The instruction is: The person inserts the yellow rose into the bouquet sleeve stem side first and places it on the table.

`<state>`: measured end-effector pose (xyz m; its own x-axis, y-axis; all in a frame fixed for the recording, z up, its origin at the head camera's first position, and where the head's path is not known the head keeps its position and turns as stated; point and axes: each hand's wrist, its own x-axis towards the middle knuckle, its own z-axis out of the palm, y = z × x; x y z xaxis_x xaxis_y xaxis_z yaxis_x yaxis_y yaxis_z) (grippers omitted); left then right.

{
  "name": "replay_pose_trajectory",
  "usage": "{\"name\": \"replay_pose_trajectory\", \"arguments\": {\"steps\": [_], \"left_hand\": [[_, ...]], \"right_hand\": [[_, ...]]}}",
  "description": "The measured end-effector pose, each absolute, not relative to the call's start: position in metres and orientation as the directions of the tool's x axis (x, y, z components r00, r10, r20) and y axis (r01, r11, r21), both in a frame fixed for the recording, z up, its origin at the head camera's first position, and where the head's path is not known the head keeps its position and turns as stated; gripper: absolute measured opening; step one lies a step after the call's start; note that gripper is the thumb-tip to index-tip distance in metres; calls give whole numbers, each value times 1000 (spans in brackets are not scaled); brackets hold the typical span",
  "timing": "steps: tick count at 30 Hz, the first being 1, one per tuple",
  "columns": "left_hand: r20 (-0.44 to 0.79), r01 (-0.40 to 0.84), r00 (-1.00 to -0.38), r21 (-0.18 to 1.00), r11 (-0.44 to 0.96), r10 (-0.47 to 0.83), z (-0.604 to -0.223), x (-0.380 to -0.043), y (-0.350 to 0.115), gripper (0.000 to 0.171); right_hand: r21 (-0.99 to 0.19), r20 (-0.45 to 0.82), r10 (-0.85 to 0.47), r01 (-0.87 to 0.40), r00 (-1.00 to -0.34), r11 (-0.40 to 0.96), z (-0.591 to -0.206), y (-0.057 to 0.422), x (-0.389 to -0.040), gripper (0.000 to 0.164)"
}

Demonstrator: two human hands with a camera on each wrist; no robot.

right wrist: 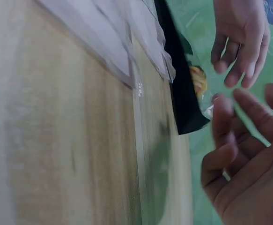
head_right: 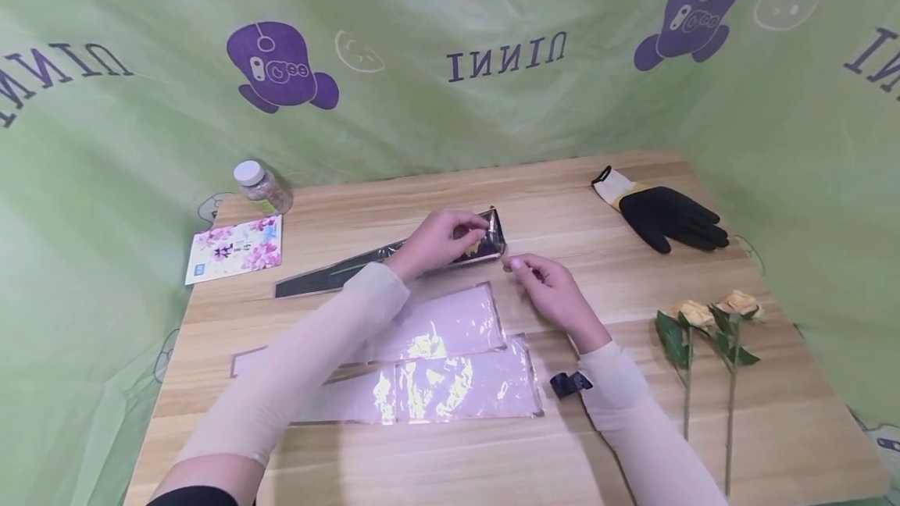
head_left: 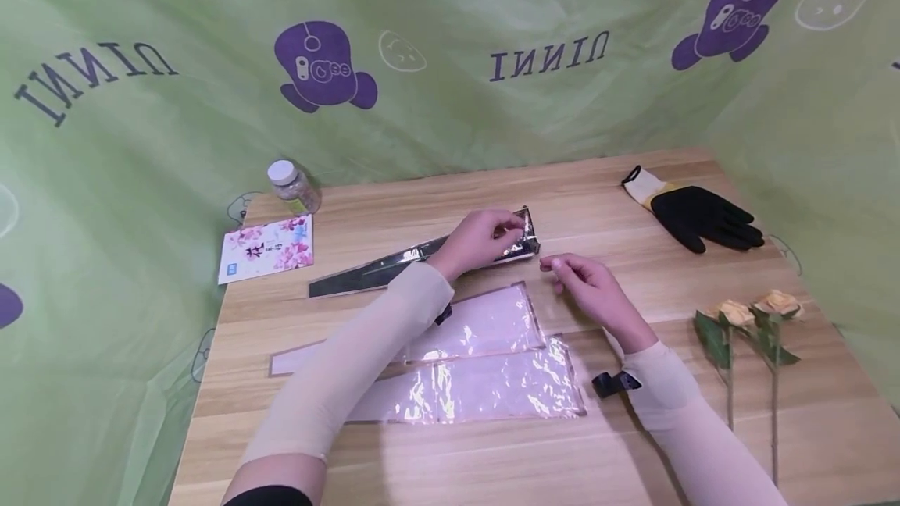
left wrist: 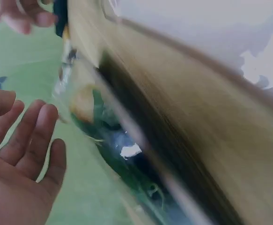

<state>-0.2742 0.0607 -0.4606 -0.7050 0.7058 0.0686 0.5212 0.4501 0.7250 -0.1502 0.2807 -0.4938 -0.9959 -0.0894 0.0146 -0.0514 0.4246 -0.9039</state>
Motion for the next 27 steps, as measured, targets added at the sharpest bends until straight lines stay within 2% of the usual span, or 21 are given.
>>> {"name": "replay_pose_trajectory", "arguments": {"steps": [3, 6, 10, 13, 18, 27], "left_hand": [[25, 544, -682, 686, 484, 731, -458, -245, 38, 32], [-46, 617, -617, 591, 519, 785, -458, -207, 11, 36], [-171, 722, -524, 431, 541, 834, -462, -162, -24, 43], [-237, 740, -506, 374, 559, 829, -466, -140, -44, 48], [-265, 726, -515, 371, 579, 815, -479, -131, -60, 52], [-244, 731, -512, 379, 567, 824, -489, -157, -43, 54]], "right_hand": [[-827, -3, -108, -58, -994, 559, -495, 276, -143, 35], [-752, -24, -135, -71, -991, 655, -494, 271, -137, 30], [-686, -77, -171, -72, -982, 724, -493, 266, -130, 24], [-659, -121, -183, -59, -976, 750, -494, 264, -126, 21], [-660, -137, -201, -62, -970, 749, -497, 257, -127, 19], [-616, -165, -99, 24, -981, 787, -493, 260, -142, 25]]}}
